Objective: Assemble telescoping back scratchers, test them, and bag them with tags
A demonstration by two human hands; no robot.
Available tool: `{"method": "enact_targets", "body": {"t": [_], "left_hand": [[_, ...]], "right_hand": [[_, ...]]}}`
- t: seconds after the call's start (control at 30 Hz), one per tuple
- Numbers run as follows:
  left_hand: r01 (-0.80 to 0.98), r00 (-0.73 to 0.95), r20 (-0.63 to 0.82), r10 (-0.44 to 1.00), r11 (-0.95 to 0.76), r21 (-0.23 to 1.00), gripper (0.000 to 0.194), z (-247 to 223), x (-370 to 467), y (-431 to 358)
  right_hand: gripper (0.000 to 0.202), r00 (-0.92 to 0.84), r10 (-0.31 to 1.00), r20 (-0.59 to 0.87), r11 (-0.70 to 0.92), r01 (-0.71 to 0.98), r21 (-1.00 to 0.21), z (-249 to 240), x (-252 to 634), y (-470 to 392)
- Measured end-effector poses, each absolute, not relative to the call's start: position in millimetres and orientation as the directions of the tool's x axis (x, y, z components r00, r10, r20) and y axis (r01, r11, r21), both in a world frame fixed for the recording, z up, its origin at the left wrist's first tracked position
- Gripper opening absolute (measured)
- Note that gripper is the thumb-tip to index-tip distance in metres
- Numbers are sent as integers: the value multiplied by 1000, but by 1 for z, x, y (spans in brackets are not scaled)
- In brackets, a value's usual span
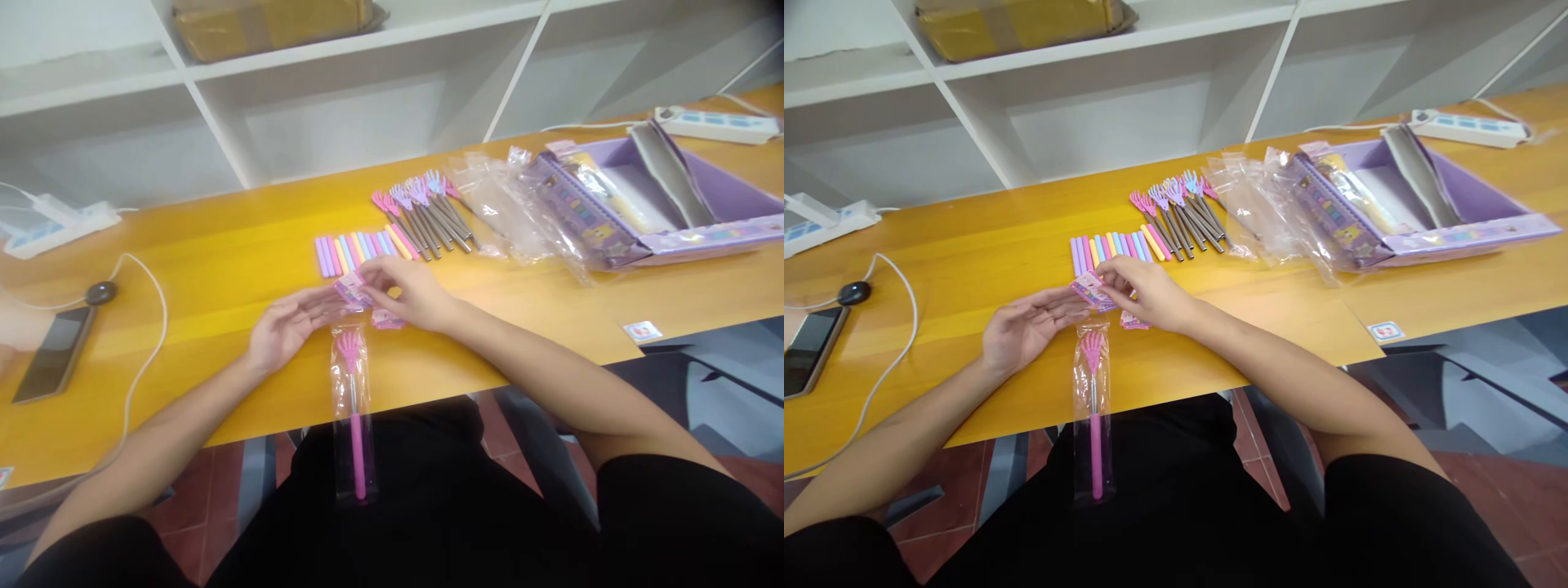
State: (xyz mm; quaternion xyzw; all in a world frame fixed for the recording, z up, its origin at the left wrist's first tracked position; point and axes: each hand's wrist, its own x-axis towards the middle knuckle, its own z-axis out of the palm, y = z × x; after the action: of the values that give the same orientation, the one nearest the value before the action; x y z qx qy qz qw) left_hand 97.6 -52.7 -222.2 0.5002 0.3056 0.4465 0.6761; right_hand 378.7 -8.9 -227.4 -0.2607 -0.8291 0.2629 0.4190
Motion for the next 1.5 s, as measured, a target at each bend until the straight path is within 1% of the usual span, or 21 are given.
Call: {"method": "enact_targets", "body": {"t": [0.13, 0.2, 0.27, 0.37, 0.47, 0.6, 0.73, 0.83, 0.93, 1.07, 1.17, 1.4, 1.5], "left_hand": [[-295, 405, 19, 914, 111, 949, 51, -222, 97, -53], [-296, 412, 6, 911, 127, 947, 53, -223, 96, -53], [-305, 420, -1, 907, 142, 942, 54, -224, 94, -52], [-326, 425, -2, 905, 156, 932, 55, -226, 93, -52], [-342, 444, 9, 896, 161, 926, 57, -226, 94, -53], [-378, 473, 49, 880, 152, 913, 55, -225, 97, -55], [-382, 498, 72, 864, 144, 913, 55, -223, 98, -56], [-370, 501, 72, 862, 139, 918, 55, -220, 98, -55], [-361, 508, 67, 858, 142, 921, 56, -218, 98, -56], [-357, 525, 69, 848, 146, 923, 57, -217, 99, -56], [-358, 546, 75, 834, 151, 922, 57, -218, 99, -56], [-342, 550, 72, 832, 146, 928, 61, -223, 95, -55], [-347, 548, 71, 834, 149, 926, 63, -225, 95, -55]], "right_hand": [[29, -519, 642, 564, 733, 202, -649, -230, 380, -8], [31, -538, 622, 569, 752, 207, -626, -230, 380, -8], [31, -557, 594, 581, 781, 225, -582, -228, 381, -9], [30, -581, 526, 620, 840, 240, -487, -228, 381, -8], [32, -582, 444, 681, 892, 213, -400, -232, 381, -6], [35, -573, 377, 728, 924, 177, -339, -239, 380, -3], [30, -595, 380, 708, 922, 184, -341, -239, 379, -5], [20, -580, 434, 689, 898, 222, -379, -237, 378, -8], [12, -561, 424, 710, 904, 223, -364, -237, 378, -9], [15, -554, 383, 740, 924, 223, -311, -239, 378, -8], [20, -563, 387, 731, 922, 249, -297, -241, 379, -8], [25, -586, 442, 679, 897, 266, -354, -245, 378, -7], [26, -593, 426, 683, 904, 256, -341, -245, 378, -7]]}}
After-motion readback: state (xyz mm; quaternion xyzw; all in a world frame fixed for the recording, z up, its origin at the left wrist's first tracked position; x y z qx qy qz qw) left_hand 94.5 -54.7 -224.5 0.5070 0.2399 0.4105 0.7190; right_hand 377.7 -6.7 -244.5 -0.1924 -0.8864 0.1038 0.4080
